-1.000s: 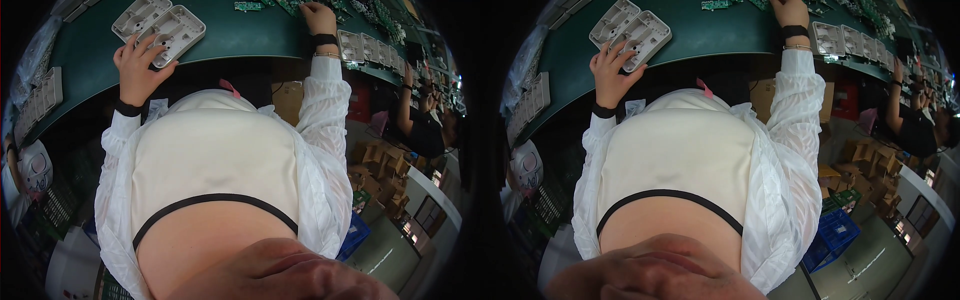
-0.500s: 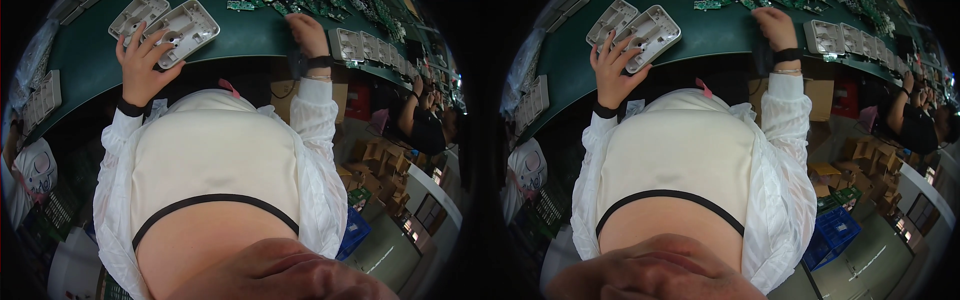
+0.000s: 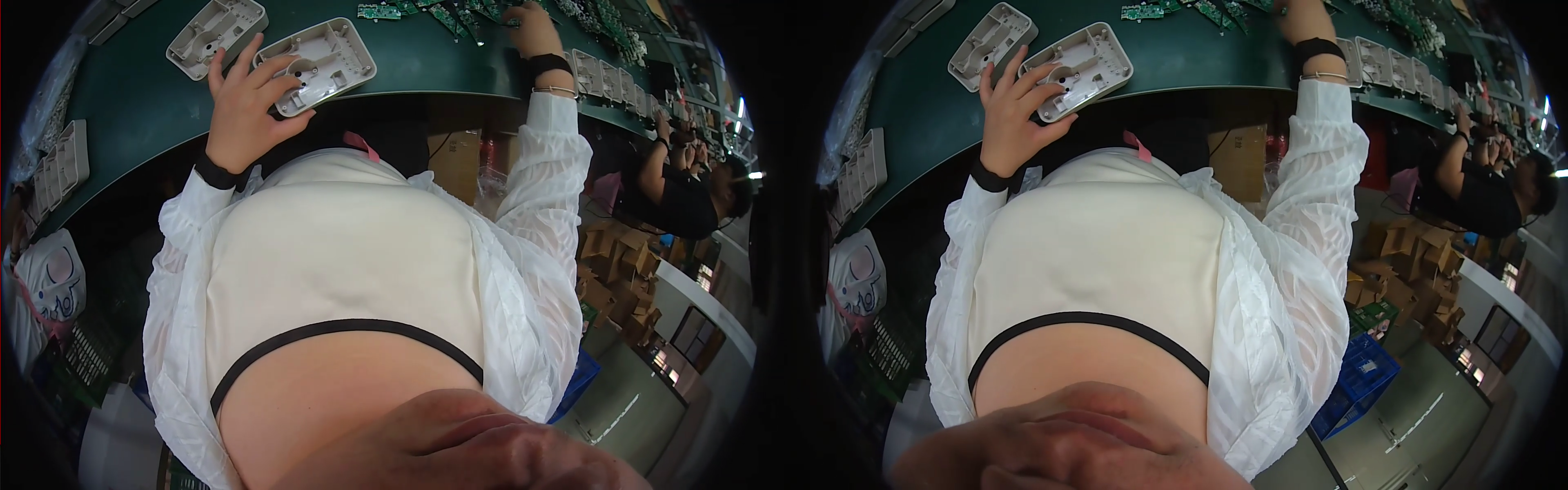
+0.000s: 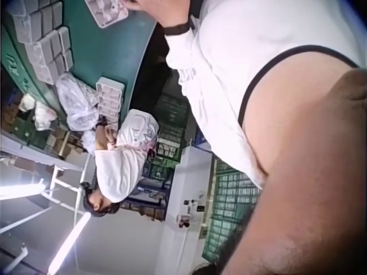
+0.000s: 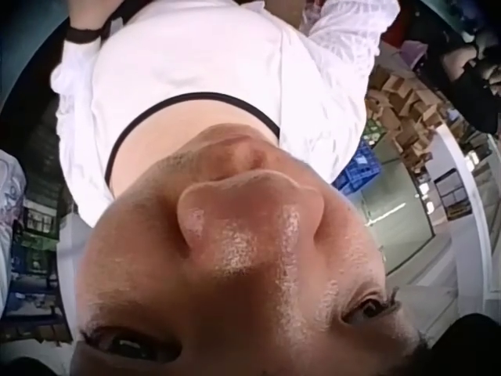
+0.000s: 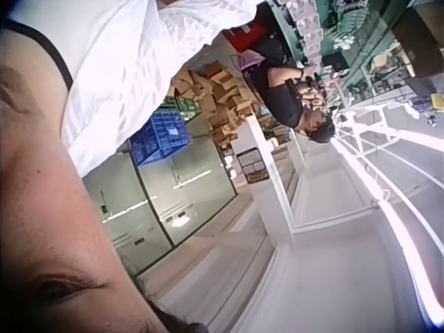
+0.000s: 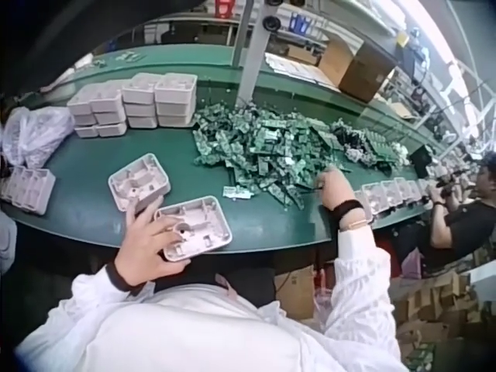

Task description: The person picks up a plastic housing and a circuit board, inserts the board into the housing, and connects a wire to it. They then place the assembled unit on the workbench and repeat the process with another unit.

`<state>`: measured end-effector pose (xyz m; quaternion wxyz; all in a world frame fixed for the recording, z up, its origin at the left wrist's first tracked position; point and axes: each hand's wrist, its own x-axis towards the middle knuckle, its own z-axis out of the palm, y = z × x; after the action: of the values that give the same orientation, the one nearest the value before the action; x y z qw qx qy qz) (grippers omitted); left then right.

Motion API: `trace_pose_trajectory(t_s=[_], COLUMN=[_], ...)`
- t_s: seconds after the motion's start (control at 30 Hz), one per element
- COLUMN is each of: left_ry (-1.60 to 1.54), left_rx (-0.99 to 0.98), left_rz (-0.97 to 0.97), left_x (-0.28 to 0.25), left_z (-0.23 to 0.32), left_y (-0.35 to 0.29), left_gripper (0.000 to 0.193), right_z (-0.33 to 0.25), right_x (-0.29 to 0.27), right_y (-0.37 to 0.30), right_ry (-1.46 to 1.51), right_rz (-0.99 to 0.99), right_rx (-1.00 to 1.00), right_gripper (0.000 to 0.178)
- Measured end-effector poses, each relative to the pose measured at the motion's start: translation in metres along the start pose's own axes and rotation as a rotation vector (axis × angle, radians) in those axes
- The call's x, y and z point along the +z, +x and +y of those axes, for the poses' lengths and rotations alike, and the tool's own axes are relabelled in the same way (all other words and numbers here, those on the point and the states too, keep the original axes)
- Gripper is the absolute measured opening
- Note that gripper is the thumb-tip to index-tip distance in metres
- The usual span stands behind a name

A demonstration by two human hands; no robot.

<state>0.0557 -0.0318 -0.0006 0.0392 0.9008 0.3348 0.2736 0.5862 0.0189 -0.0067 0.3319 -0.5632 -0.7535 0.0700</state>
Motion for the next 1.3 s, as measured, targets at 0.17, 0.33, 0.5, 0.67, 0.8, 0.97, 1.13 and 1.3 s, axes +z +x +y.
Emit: trace_pose_trajectory(t_s=[0.17,0.33,0.5,0.67,0.8,0.97,1.13,1.3], left_ry=[0.052,0.003,-0.114,-0.160,-0.131,-0.734,-0.440,-0.229], left_rx=[-0.045,-0.091,-0.153,-0.164,-0.146,0.251,-0.135,-0.346], left_rz=[-0.040,-0.044,-0.009,0.128,0.167,0.625,0.160,-0.014], left_x=[0.001,-0.002,-0.002,0.002,0.006,0.056,0.004,-0.006], left_z=[0.002,0.001,0.000,0.004,0.011,-0.018,0.013,0.023], left_y=[0.000,0.002,0.001,0.001,0.015,0.011,0.009,0.014], left_gripper=[0.036,0.034,0.050,0.078,0.105,0.111,0.108,0.107], right_z=[-0.009,-0.100,-0.104,-0.022,-0.044,-0.144,-0.200,-0.250], right_x=[0.013,-0.007,-0.009,-0.024,0.028,0.094,0.124,0.132], right_y=[0.012,0.035,0.035,0.013,0.007,-0.019,-0.040,-0.033], right_ry=[-0.744,-0.697,-0.868,0.021,1.320,1.999,2.162,1.177], right_rz=[-0.383,0.061,0.266,0.265,0.057,-0.003,0.004,0.017], right_rx=[0.174,0.137,0.065,0.385,0.807,0.739,0.615,0.403], right_gripper=[0.009,0.010,0.003,0.004,0.006,0.007,0.008,0.012])
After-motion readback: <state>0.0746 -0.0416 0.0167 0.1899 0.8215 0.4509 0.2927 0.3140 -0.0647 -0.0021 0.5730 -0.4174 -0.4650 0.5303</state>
